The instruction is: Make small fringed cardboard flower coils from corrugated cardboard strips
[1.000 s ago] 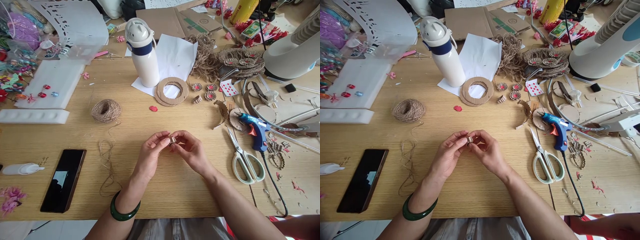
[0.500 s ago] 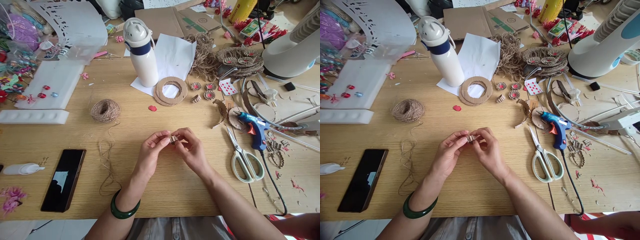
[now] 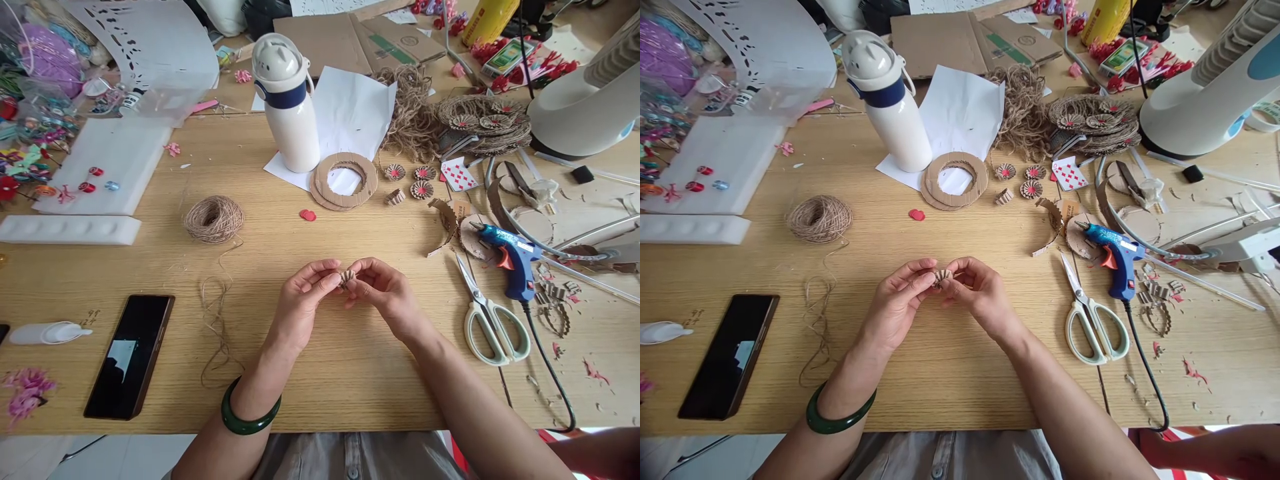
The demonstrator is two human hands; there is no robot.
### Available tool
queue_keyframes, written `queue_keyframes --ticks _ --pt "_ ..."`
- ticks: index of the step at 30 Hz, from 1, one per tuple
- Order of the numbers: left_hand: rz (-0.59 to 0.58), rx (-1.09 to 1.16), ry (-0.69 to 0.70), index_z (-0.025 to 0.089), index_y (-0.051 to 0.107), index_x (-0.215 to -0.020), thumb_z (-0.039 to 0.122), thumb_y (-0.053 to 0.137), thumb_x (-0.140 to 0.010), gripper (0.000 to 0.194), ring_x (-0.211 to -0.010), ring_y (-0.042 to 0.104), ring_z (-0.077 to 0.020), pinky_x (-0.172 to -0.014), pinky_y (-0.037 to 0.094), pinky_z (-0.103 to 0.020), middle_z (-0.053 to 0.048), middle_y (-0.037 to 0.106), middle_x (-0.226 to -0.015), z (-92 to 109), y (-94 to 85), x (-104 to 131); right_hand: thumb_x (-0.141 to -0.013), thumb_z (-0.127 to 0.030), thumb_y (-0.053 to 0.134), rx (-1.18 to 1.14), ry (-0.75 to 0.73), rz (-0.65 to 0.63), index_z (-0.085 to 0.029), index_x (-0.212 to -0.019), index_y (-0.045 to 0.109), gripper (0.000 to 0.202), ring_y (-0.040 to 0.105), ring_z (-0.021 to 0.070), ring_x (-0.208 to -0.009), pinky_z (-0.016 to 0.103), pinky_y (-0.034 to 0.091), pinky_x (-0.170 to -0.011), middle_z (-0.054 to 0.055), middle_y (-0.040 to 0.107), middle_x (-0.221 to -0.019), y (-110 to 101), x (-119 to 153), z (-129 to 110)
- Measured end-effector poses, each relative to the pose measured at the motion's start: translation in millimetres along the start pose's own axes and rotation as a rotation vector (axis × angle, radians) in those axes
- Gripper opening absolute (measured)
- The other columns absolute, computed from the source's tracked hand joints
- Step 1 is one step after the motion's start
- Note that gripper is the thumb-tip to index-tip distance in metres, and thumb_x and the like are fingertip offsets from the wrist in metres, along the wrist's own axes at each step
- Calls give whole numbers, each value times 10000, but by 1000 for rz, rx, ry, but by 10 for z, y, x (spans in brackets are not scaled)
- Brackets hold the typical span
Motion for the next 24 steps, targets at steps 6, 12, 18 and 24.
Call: queue_keyframes --ticks 6,12,18,24 --pt "19 -44 31 167 742 -935 220 814 -734 219 -825 689 -134 -766 557 -238 -29 745 -878 -1 -21 3 -769 -353 799 9 21 11 -174 -892 660 258 613 126 -722 286 604 -667 9 636 -823 20 18 -63" --pt "40 -64 66 181 747 -925 224 819 -738 204 -826 694 -125 -768 560 -223 -16 751 -872 -5 -15 3 -802 -398 765 58 14 11 -165 -896 667 270 615 127 -723 288 598 -680 16 648 -812 31 10 -48" --pt "59 -199 177 195 770 -938 269 793 -774 181 -836 717 -149 -807 570 -257 -26 773 -894 15 9 31 -745 -434 811 84 11 28 -183 -824 628 321 624 120 -631 296 590 -662 -11 654 -711 7 -7 -3" --pt "70 -243 176 189 778 -970 311 804 -756 248 -870 723 -186 -829 565 -288 -51 776 -931 10 3 38 -736 -441 815 89 2 45 -183 -807 637 321 605 120 -640 285 580 -654 -9 640 -703 12 -1 -34"
Point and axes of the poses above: each hand's wrist, its own x-axis away from the middle knuckle, its own y-axis out of the palm, z = x × y, the point moved 2 cm from there along -x, towards the middle knuckle
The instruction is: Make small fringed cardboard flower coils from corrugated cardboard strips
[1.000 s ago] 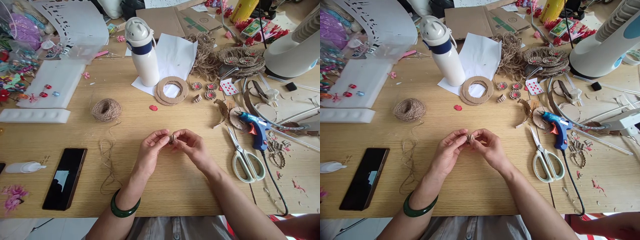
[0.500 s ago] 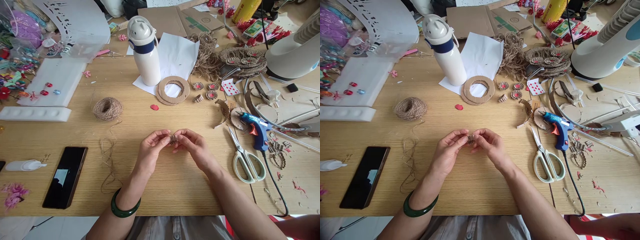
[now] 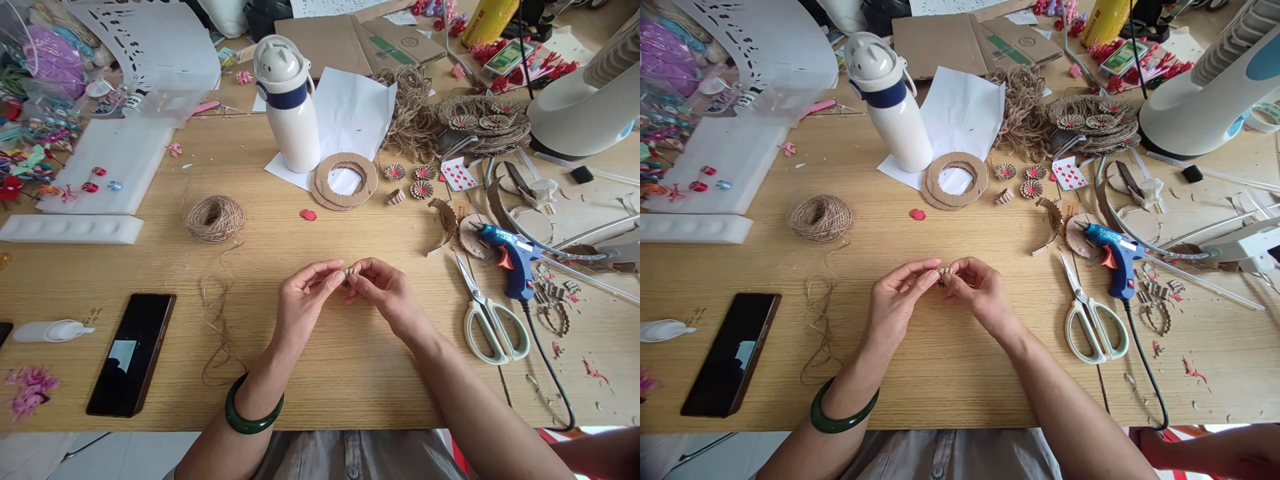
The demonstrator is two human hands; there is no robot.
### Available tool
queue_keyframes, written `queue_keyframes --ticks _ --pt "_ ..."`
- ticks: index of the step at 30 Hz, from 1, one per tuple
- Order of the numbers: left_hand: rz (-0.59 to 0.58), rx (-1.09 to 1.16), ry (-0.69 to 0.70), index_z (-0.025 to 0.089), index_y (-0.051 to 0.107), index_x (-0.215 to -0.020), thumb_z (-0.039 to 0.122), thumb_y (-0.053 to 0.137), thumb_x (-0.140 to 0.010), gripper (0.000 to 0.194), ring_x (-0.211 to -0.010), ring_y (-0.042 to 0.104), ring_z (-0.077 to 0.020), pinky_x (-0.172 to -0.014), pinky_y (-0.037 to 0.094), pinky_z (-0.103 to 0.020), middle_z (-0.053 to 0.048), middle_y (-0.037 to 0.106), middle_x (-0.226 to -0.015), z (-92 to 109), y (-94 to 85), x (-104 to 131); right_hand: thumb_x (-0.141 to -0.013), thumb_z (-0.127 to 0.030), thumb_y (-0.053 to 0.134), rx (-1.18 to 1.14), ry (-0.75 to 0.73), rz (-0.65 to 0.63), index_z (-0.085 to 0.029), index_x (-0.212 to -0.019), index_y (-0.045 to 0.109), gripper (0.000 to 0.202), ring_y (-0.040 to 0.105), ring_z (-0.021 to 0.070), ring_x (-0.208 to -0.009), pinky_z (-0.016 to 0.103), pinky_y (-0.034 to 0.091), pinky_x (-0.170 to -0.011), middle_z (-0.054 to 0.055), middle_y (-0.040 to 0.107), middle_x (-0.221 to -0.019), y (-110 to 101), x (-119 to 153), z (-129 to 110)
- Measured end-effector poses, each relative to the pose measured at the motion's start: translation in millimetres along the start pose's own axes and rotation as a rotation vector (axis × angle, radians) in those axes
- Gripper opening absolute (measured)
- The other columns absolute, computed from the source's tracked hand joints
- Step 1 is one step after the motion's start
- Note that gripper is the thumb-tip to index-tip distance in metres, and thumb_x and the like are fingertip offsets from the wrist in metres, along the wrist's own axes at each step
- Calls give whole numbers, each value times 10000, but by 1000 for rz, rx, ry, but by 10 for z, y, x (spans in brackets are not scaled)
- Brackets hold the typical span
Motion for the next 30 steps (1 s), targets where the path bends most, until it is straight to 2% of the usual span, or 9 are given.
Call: queue_keyframes --ticks 6,12,17,20,24,30 --pt "-45 92 -37 192 763 -991 276 824 -738 273 -830 715 -161 -805 557 -272 -35 765 -882 -30 -14 -40 -738 -417 814 17 -14 -26 -180 -855 661 306 618 137 -758 273 567 -685 14 643 -822 0 17 13" --pt "-131 163 -159 176 762 -991 276 820 -744 273 -878 713 -175 -804 560 -276 -67 777 -975 -69 -3 -41 -762 -437 783 63 -57 -10 -171 -831 651 305 610 136 -747 271 560 -674 21 631 -824 -2 14 34" --pt "-116 111 -121 182 789 -938 333 784 -782 218 -939 707 -204 -842 561 -295 -70 777 -989 -29 19 -17 -776 -447 757 91 -53 51 -179 -863 640 305 626 152 -757 289 558 -688 24 648 -818 -47 -9 71" --pt "-117 60 -82 189 782 -997 324 787 -777 258 -965 704 -210 -871 555 -306 -73 773 -1001 -8 34 -9 -778 -449 756 116 -77 77 -180 -852 637 304 619 139 -729 276 536 -684 17 647 -806 -68 -16 74" --pt "-98 40 -37 204 756 -1062 269 794 -765 306 -903 706 -179 -852 556 -296 -46 761 -943 -15 23 -19 -755 -463 780 151 -90 65 -186 -833 634 323 598 121 -662 266 521 -642 1 625 -781 -52 -15 65" --pt "-109 91 -78 185 762 -1057 254 797 -754 313 -943 679 -170 -873 532 -273 -59 752 -980 -55 -3 -43 -723 -463 814 80 -103 58 -190 -810 638 337 602 133 -687 261 549 -599 10 636 -795 -36 -24 89"
Point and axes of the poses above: each hand's wrist, its own x-axis away from the middle knuckle, its own y-axis out of the palm, z = x × y, the point moved 2 cm from there along -x, towards the middle knuckle
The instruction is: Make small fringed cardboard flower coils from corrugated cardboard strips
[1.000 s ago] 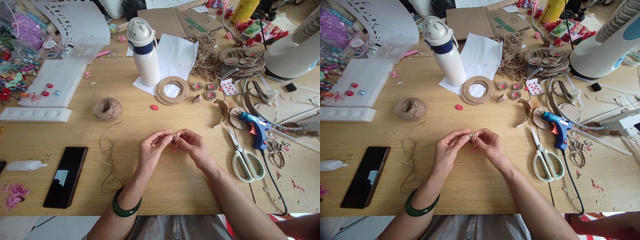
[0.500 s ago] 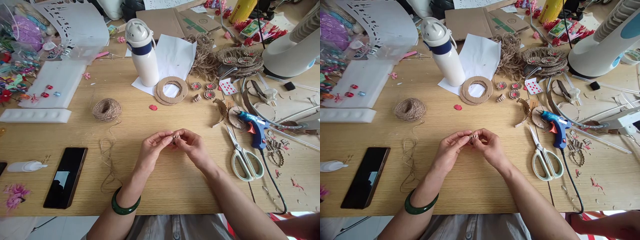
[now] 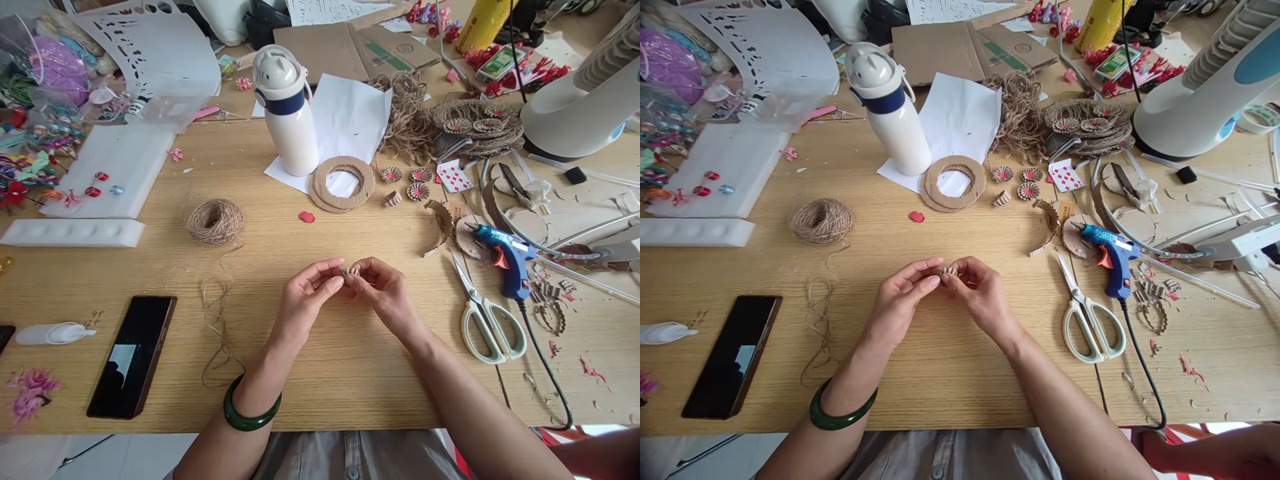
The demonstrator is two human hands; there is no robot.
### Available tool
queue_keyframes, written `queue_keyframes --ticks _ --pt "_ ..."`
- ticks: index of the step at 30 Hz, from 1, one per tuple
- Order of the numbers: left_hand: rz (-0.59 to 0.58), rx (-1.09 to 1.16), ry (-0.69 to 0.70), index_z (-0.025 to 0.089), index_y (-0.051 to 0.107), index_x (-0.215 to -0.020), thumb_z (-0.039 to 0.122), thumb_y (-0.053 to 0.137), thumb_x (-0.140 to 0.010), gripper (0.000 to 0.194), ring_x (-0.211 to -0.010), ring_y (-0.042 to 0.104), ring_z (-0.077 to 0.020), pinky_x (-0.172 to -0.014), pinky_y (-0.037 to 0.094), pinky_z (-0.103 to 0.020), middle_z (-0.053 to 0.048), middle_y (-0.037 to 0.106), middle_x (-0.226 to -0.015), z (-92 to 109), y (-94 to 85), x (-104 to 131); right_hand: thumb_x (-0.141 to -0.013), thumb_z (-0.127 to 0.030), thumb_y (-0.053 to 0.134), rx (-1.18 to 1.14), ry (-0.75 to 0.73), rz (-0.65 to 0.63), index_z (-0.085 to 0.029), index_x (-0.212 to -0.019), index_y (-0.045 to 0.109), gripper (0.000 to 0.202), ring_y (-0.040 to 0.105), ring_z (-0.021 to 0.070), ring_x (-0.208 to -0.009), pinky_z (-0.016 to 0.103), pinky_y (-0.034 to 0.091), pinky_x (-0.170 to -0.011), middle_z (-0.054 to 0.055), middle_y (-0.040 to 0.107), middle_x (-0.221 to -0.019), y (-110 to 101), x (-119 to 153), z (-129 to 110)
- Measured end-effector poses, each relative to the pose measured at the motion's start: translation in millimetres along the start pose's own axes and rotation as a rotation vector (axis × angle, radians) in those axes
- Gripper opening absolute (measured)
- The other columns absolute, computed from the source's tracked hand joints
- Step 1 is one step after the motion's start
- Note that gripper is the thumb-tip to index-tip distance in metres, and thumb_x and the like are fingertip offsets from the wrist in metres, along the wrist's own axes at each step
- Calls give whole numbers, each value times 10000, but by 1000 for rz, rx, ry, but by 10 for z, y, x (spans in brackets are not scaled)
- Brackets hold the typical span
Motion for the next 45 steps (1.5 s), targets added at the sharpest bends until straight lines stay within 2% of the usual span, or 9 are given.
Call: queue_keyframes --ticks 8,13,17,23,27,33,37,41,45 --pt "19 84 -26 179 759 -1033 235 813 -740 304 -903 679 -151 -848 535 -263 -52 754 -958 0 -15 -16 -814 -472 741 -9 62 -74 -172 -877 658 317 658 138 -610 303 552 -678 -3 675 -664 22 22 -104" --pt "12 103 -48 175 763 -1026 243 814 -729 310 -855 682 -154 -798 553 -270 -51 754 -936 -5 -14 -12 -724 -441 826 -66 61 -70 -177 -817 648 332 649 122 -599 277 565 -612 6 703 -745 15 -7 -43" --pt "-1 49 -45 164 759 -1037 264 795 -754 302 -875 686 -170 -805 557 -282 -71 755 -973 -25 -12 -7 -684 -424 855 -92 50 -43 -181 -797 651 337 648 130 -653 264 584 -598 -4 677 -735 6 -18 5" --pt "14 34 -7 179 762 -1013 264 797 -758 271 -894 690 -169 -827 558 -286 -64 760 -982 -13 -18 -12 -760 -453 794 -57 62 -63 -170 -858 671 324 661 133 -662 290 591 -660 13 689 -756 7 -5 -49" --pt "12 15 -2 186 771 -1010 253 799 -753 267 -844 682 -156 -799 557 -276 -45 752 -915 -1 -14 -9 -766 -479 782 -20 47 -14 -177 -805 660 328 643 132 -616 302 578 -649 5 678 -700 -4 -6 -55" --pt "9 41 22 198 775 -1004 233 799 -755 253 -868 680 -152 -828 537 -266 -42 758 -925 -11 -22 -14 -796 -393 775 -95 0 25 -174 -814 676 241 637 133 -698 282 574 -659 27 687 -812 12 31 -81" --pt "-8 7 41 195 772 -1013 240 781 -778 239 -840 661 -147 -739 528 -246 -48 749 -903 -8 -25 -11 -800 -375 771 -109 -6 37 -174 -807 678 221 598 111 -649 255 556 -597 17 668 -816 8 47 -97" --pt "-31 -18 77 211 766 -1037 225 753 -806 232 -839 634 -123 -702 512 -204 -29 718 -889 25 -22 10 -801 -405 764 -73 22 33 -172 -805 664 254 599 109 -622 264 555 -604 9 659 -775 4 41 -76" --pt "-84 24 20 217 741 -1064 242 707 -849 220 -837 635 -124 -621 522 -178 -26 675 -908 62 -11 32 -810 -402 756 -77 14 21 -173 -804 660 248 610 111 -625 268 556 -630 11 669 -773 12 46 -83"
Point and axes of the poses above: each hand's wrist, its own x-axis away from the middle knuckle, its own y-axis out of the palm, z = x × y, the point moved 2 cm from there along -x, towards the middle knuckle
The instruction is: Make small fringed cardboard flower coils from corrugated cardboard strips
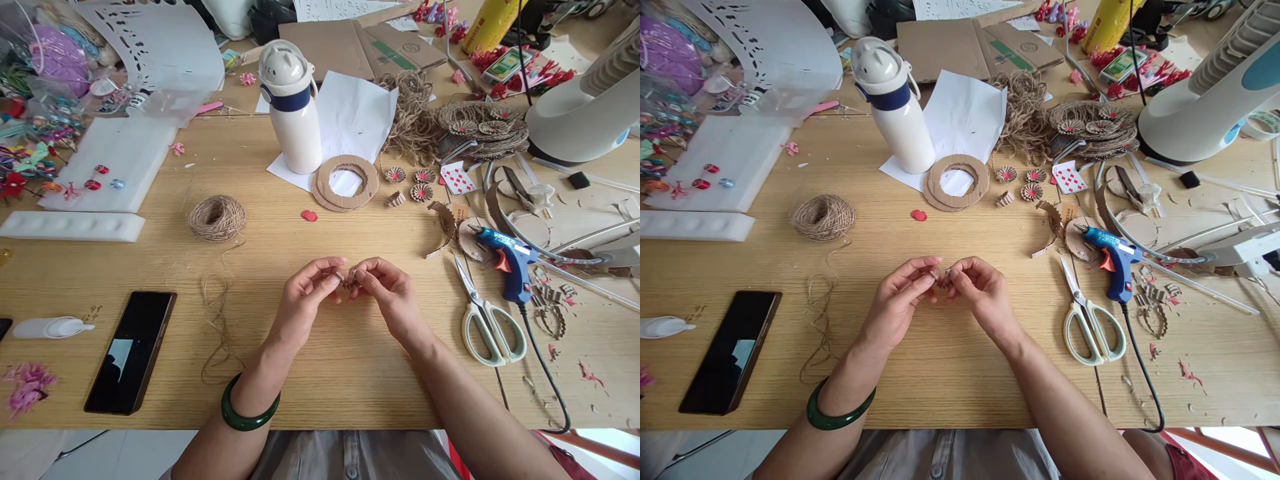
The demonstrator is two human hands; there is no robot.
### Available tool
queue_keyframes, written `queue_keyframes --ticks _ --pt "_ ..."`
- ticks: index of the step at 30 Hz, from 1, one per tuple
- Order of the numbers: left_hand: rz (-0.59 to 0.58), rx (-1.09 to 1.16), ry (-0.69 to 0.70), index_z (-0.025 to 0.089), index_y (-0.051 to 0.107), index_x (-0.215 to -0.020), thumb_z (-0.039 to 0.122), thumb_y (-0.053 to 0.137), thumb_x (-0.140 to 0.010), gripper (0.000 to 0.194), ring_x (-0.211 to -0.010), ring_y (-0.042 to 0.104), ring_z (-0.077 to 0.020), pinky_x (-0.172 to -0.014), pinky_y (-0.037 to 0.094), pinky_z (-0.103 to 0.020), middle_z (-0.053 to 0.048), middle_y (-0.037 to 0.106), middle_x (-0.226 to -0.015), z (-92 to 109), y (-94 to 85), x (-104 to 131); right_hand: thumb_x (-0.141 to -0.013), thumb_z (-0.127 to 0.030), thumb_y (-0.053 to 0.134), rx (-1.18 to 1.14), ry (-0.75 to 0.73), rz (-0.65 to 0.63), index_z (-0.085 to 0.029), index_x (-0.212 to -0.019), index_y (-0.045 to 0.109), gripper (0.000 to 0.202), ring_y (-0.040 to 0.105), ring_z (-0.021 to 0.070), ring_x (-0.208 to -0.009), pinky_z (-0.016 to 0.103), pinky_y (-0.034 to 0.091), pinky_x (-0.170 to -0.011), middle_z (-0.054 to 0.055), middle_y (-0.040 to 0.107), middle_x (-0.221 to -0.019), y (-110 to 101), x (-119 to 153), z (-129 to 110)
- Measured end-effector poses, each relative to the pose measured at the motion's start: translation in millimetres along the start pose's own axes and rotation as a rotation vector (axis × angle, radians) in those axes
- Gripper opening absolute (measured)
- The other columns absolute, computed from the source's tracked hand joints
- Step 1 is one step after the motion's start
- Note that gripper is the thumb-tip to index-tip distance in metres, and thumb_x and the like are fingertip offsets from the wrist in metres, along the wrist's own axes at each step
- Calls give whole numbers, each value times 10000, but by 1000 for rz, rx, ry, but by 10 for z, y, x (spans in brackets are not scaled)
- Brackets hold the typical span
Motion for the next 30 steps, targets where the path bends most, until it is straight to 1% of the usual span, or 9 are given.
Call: queue_keyframes --ticks 3,7,9,11,14,17,20,23,30 --pt "-65 96 -85 206 720 -1061 247 703 -848 218 -807 660 -135 -579 546 -183 -35 676 -921 15 19 2 -820 -367 752 -43 -24 -12 -176 -803 664 211 612 112 -631 272 561 -631 10 676 -787 5 12 -22" --pt "-137 274 -135 186 719 -1025 210 708 -835 192 -773 684 -127 -595 576 -181 -23 669 -886 24 37 -6 -840 -335 735 -108 -23 -60 -177 -802 668 176 602 103 -604 266 564 -589 13 690 -823 13 21 -37" --pt "-147 330 -133 178 722 -1030 180 693 -842 190 -799 679 -121 -582 568 -158 -22 657 -878 26 33 -10 -835 -325 741 -137 -32 -67 -179 -810 677 161 599 100 -606 257 562 -570 12 687 -839 14 22 -44" --pt "-130 383 -120 181 725 -1034 148 680 -846 196 -824 666 -108 -563 549 -128 -14 643 -877 30 23 -15 -831 -325 745 -164 -36 -71 -183 -813 682 156 597 100 -604 255 560 -553 9 683 -840 14 22 -52" --pt "-121 445 -107 193 732 -1028 139 688 -840 201 -791 650 -83 -514 504 -96 2 629 -848 34 19 -24 -837 -328 739 -187 -23 -88 -185 -810 682 156 596 106 -609 258 557 -544 8 673 -825 18 25 -64" --pt "-135 437 -95 197 742 -1013 148 698 -837 188 -752 637 -76 -515 485 -102 -1 639 -819 22 34 -29 -833 -345 742 -167 -24 -86 -189 -813 682 169 589 113 -612 264 553 -552 3 660 -786 26 31 -70" --pt "-128 376 -76 199 750 -1004 166 690 -853 166 -740 618 -78 -576 494 -134 -9 647 -809 -5 48 -25 -820 -384 753 -87 -39 -57 -188 -801 671 213 575 112 -607 265 546 -576 2 651 -749 38 43 -69" --pt "-117 315 -69 202 753 -1017 191 682 -864 169 -735 599 -85 -624 493 -171 -16 649 -811 -24 57 -11 -825 -417 746 -16 -38 -53 -186 -797 651 251 596 120 -633 261 533 -592 11 657 -746 57 60 -65" --pt "-141 254 -48 208 758 -1031 208 660 -875 184 -706 551 -84 -630 456 -193 -15 619 -811 -6 81 6 -853 -461 703 70 -46 -64 -184 -783 606 301 634 132 -645 272 539 -613 10 652 -722 73 83 -83"
Point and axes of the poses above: each hand's wrist, its own x-axis away from the middle knuckle, its own y-axis out of the palm, z = x × y, the point moved 2 cm from there along -x, towards the middle knuckle
